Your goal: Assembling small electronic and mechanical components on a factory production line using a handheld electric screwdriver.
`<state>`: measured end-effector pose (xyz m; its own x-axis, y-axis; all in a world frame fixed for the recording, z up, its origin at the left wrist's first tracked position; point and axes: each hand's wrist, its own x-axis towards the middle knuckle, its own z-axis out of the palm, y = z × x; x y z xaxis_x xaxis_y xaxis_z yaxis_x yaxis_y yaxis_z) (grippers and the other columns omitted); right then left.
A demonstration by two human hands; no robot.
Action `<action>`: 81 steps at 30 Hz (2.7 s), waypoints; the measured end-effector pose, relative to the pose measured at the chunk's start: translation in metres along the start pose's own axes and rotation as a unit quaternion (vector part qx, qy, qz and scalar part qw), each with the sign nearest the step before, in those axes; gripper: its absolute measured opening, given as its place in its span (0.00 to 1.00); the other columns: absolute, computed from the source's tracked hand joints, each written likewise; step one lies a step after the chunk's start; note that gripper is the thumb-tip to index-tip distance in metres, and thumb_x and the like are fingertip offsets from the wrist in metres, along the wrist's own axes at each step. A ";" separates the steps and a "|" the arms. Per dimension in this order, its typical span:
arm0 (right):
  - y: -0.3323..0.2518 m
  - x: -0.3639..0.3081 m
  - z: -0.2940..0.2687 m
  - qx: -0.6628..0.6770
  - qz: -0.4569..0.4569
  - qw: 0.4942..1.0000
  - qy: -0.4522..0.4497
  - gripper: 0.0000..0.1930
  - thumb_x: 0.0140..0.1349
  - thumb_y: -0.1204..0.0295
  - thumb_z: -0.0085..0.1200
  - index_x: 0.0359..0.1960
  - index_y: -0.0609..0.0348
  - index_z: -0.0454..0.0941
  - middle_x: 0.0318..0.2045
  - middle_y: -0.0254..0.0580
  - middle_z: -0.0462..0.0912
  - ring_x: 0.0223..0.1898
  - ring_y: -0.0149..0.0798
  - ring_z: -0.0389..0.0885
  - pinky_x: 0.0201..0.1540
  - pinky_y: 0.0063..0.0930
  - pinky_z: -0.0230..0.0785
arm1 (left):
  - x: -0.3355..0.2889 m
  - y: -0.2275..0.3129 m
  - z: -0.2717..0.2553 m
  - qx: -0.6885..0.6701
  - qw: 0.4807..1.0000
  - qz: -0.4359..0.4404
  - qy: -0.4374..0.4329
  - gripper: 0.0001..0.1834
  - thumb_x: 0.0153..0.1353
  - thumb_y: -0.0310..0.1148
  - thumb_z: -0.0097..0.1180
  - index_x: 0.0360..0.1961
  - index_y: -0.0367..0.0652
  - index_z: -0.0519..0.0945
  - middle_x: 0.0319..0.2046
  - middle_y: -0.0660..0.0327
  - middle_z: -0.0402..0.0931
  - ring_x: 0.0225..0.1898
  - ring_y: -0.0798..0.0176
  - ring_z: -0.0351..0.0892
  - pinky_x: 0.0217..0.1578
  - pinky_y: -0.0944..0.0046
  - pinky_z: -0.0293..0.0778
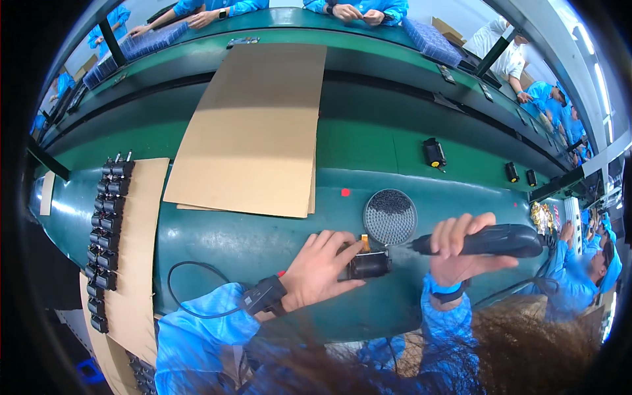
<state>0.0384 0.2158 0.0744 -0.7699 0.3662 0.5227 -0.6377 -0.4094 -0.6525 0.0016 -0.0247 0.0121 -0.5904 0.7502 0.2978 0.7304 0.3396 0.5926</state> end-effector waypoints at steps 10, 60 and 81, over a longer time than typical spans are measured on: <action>-0.021 -0.006 -0.080 -0.101 -0.037 0.990 0.091 0.43 0.57 0.20 0.36 0.38 0.55 0.66 0.17 0.32 0.67 0.14 0.29 0.65 0.18 0.24 0.62 | -0.032 0.056 -0.105 0.224 0.963 -0.151 -0.013 0.32 0.43 0.35 0.77 0.51 0.43 0.77 0.57 0.52 0.67 0.64 0.42 0.66 0.61 0.43 0.69; -0.030 -0.010 -0.107 -0.139 0.135 0.979 0.057 0.46 0.53 0.25 0.52 0.46 0.63 0.68 0.21 0.36 0.74 0.21 0.31 0.75 0.26 0.27 0.71 | 0.089 0.011 -0.050 0.070 0.997 0.004 0.043 0.28 0.61 0.29 0.63 0.63 0.40 0.73 0.59 0.50 0.72 0.61 0.44 0.70 0.62 0.51 0.67; -0.030 -0.008 -0.111 -0.172 0.114 0.973 0.105 0.46 0.56 0.24 0.49 0.43 0.64 0.70 0.19 0.37 0.73 0.20 0.31 0.74 0.25 0.26 0.71 | 0.127 0.014 -0.038 0.101 0.994 0.036 0.023 0.28 0.50 0.39 0.70 0.53 0.42 0.79 0.45 0.54 0.74 0.48 0.48 0.72 0.49 0.51 0.72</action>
<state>0.0667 0.3183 0.0287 -0.8452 0.4762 0.2427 -0.3773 -0.2100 -0.9020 -0.0762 0.0533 0.0864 -0.5467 0.7507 0.3709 0.8222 0.3973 0.4076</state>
